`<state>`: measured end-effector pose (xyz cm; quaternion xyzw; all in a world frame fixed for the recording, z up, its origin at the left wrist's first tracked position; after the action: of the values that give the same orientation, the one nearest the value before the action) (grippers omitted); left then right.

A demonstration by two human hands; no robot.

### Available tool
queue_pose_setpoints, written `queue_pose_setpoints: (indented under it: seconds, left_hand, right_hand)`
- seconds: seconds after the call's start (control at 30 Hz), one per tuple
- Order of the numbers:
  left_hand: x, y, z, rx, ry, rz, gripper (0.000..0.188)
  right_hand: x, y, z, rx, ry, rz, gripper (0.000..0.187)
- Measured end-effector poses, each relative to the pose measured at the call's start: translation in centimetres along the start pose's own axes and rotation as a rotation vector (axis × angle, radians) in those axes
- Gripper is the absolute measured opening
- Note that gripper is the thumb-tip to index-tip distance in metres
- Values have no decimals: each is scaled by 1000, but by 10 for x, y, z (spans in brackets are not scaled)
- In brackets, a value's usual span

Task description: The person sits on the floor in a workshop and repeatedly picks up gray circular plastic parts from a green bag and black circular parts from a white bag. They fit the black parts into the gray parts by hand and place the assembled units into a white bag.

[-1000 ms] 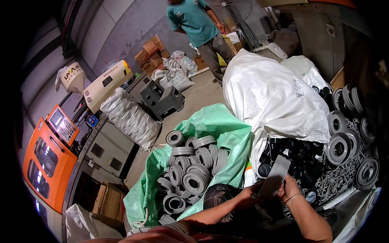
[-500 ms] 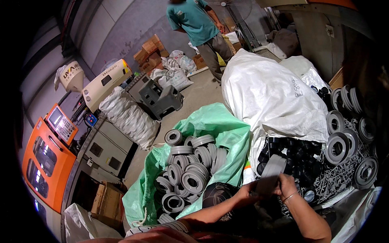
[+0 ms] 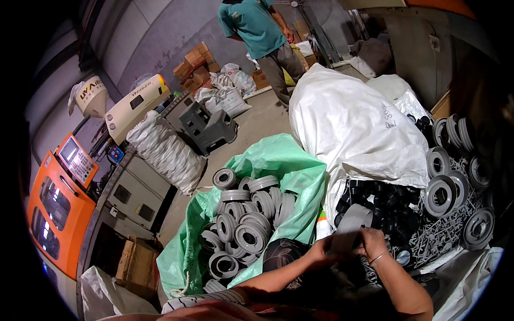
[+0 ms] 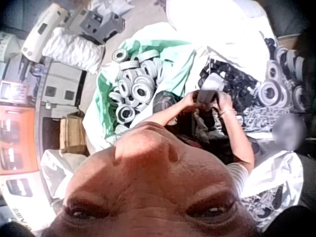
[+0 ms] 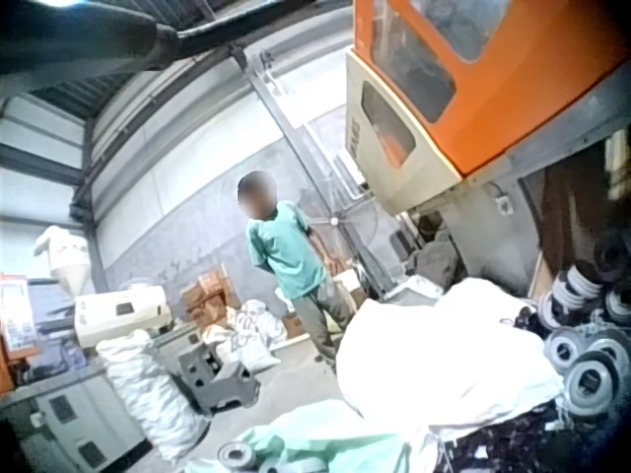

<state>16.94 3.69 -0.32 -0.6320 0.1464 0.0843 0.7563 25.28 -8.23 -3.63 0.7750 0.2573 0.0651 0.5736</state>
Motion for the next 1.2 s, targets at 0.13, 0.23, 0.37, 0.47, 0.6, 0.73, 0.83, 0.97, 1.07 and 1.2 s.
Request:
queue_pose_setpoints:
  seconds: [0.13, 0.23, 0.37, 0.47, 0.6, 0.73, 0.83, 0.97, 1.07, 1.2]
  left_hand:
    - [-2, 2, -3, -73, 27, 50, 72]
    - [-4, -7, -2, -24, -34, -128, 72]
    - [-5, -9, -4, 66, -62, -183, 74]
    - [-3, -8, -4, 103, -41, -155, 76]
    - [-8, -15, -7, 10, 2, -106, 77]
    - [-11, -24, -7, 65, -3, -151, 78]
    - [-12, -24, -8, 11, 13, -147, 78]
    - [-10, -24, -8, 20, 22, -159, 77]
    - [-9, -23, -8, 27, 12, -145, 76]
    - [-9, -22, -9, -7, 12, -129, 72]
  right_hand:
    - [-5, 15, -12, 94, -29, -23, 29]
    - [-7, 5, -10, 257, -56, -141, 31]
    - [-3, -2, -7, 303, -46, -136, 30]
    - [0, -6, -1, 258, -26, -143, 29]
    - [2, -15, 2, 256, -11, -177, 28]
    - [0, -9, 0, 222, -15, -143, 26]
    - [-1, -5, -2, 223, 8, -127, 24]
    - [-2, -2, -2, 218, -3, -122, 23]
    - [-4, 3, -6, 201, -21, -116, 22]
    - [-6, 5, -4, 195, -24, -106, 23]
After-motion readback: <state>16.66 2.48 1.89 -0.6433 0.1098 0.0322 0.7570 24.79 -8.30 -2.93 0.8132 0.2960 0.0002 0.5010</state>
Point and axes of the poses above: each hand's wrist, its own x-axis towards the middle knuckle, its own z-axis out of the back of the hand, y = z × x, the point moved 9 cm from there along x, towards the middle knuckle, and after that the axes turned 10 degrees about z, right-handed, at the moved point
